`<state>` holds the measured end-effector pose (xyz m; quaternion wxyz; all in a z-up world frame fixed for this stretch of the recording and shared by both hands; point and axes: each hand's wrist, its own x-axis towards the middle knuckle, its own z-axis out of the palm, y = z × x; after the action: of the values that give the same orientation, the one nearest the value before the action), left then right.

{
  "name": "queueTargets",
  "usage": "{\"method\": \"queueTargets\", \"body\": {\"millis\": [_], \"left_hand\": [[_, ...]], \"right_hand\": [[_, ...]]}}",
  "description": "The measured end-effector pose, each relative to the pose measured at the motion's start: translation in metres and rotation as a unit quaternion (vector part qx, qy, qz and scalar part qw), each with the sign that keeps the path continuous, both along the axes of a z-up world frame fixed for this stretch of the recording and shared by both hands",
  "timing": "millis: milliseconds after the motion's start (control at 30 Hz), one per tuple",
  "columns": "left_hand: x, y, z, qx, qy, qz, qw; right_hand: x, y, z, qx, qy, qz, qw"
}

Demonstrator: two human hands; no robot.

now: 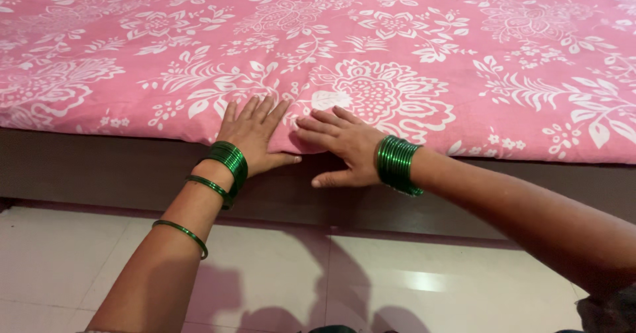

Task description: The person smooths a pink floral bedsheet across a mattress by hand, using their palms to flatten wrinkles and tucking the edges under the bed frame.

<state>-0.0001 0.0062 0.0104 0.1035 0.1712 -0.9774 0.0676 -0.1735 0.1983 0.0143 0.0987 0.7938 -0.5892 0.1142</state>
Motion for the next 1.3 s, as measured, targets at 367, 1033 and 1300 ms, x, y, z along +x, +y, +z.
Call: {"method": "queueTargets", "body": {"millis": [367,1033,1300], "left_hand": [[0.001,-0.002,0.0,-0.018,-0.023,-0.004,1.0],[0.004,-0.012,0.041,0.164,-0.025,-0.017,0.986],[-0.002,-0.09,0.07,0.177,0.157,0.08,0.968]], "right_hand": [[0.006,-0.031,-0.005,0.01,0.026,-0.119,0.993],[-0.023,-0.051,0.001,0.006,-0.018,-0.155,0.988],[0.02,-0.032,0.017,0.071,-0.007,0.117,0.991]]}}
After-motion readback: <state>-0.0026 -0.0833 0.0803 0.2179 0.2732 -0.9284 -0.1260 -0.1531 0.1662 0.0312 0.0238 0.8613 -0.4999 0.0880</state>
